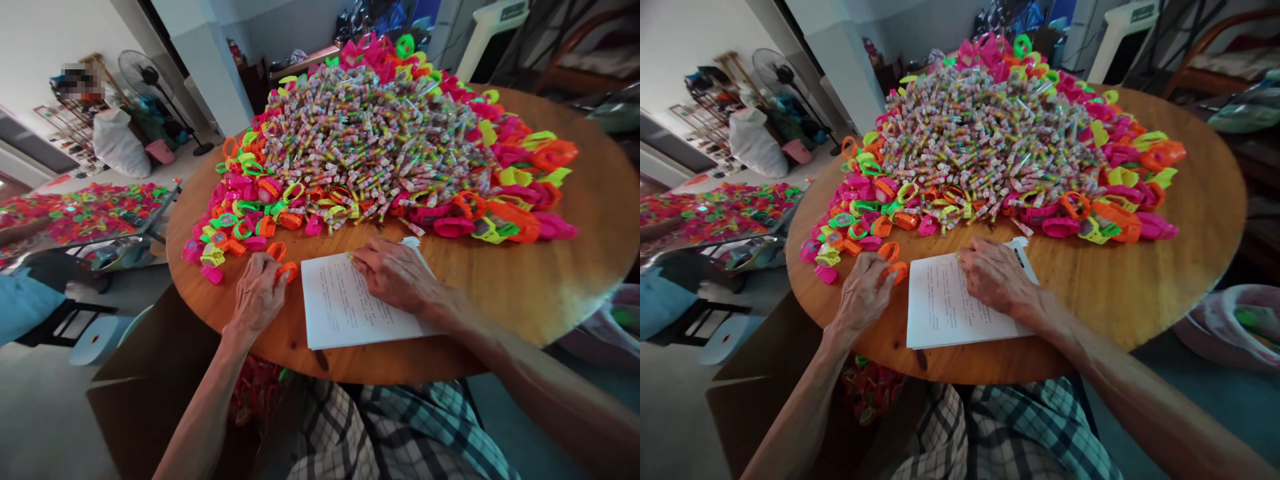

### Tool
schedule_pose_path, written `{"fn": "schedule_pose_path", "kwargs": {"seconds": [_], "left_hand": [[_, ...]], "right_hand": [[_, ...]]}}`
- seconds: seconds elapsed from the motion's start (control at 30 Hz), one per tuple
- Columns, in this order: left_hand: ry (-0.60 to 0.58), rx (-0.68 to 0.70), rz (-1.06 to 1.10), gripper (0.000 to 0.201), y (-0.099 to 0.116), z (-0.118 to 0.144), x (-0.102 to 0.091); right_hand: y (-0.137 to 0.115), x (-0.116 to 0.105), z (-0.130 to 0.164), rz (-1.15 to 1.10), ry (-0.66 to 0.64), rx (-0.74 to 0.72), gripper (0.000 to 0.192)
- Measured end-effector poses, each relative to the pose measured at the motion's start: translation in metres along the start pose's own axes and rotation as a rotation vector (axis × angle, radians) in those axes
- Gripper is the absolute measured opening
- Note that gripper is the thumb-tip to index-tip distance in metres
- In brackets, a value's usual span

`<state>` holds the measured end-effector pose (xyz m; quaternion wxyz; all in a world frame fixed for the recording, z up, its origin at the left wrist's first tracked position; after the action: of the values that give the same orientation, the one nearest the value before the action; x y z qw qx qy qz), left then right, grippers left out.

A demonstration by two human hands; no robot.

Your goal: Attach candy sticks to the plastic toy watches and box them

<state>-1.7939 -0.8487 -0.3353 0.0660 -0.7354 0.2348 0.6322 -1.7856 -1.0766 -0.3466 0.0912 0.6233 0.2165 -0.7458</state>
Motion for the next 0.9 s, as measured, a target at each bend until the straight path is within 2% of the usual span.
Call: {"fn": "schedule_pose_path", "kwargs": {"seconds": [0.13, 0.23, 0.37, 0.47, 0.6, 0.7, 0.8, 0.9], "left_hand": [[0.111, 0.077, 0.098, 0.01, 0.003, -0.011, -0.014], [0.138, 0.187, 0.143, 0.009, 0.022, -0.033, -0.018], [-0.019, 0.361, 0.171, 0.006, 0.054, -0.063, 0.002], [-0.137, 0.414, 0.207, 0.01, 0.064, -0.07, 0.018], [-0.153, 0.435, 0.293, 0.011, 0.063, -0.069, 0.02], [-0.14, 0.422, 0.314, 0.01, 0.061, -0.069, 0.019], [-0.133, 0.407, 0.347, 0.01, 0.06, -0.07, 0.02], [-0.119, 0.387, 0.396, 0.011, 0.057, -0.07, 0.021]], "right_hand": [[-0.001, 0.0, 0.002, 0.012, 0.026, -0.035, 0.029], [-0.001, -0.002, 0.003, -0.006, 0.06, -0.048, 0.03], [0.0, -0.003, 0.007, -0.061, 0.085, -0.056, 0.033], [0.001, -0.005, 0.014, -0.034, 0.088, -0.063, 0.032], [0.004, -0.011, 0.025, 0.024, 0.08, -0.09, 0.034], [0.006, -0.019, 0.032, 0.016, 0.146, -0.091, 0.037], [0.02, -0.024, 0.036, -0.056, 0.257, 0.105, 0.035], [0.032, -0.018, 0.033, -0.129, 0.27, 0.323, 0.047]]}}
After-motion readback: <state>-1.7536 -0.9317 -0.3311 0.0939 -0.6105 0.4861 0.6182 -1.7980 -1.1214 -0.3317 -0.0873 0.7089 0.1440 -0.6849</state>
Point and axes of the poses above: each hand's wrist, its own z-axis away from the middle knuckle, its own x-axis out of the palm, y = z × x, the point moved 9 cm from there along -z, towards the middle knuckle, and after that the axes turned 13 degrees about -y, right-handed, at the moved point
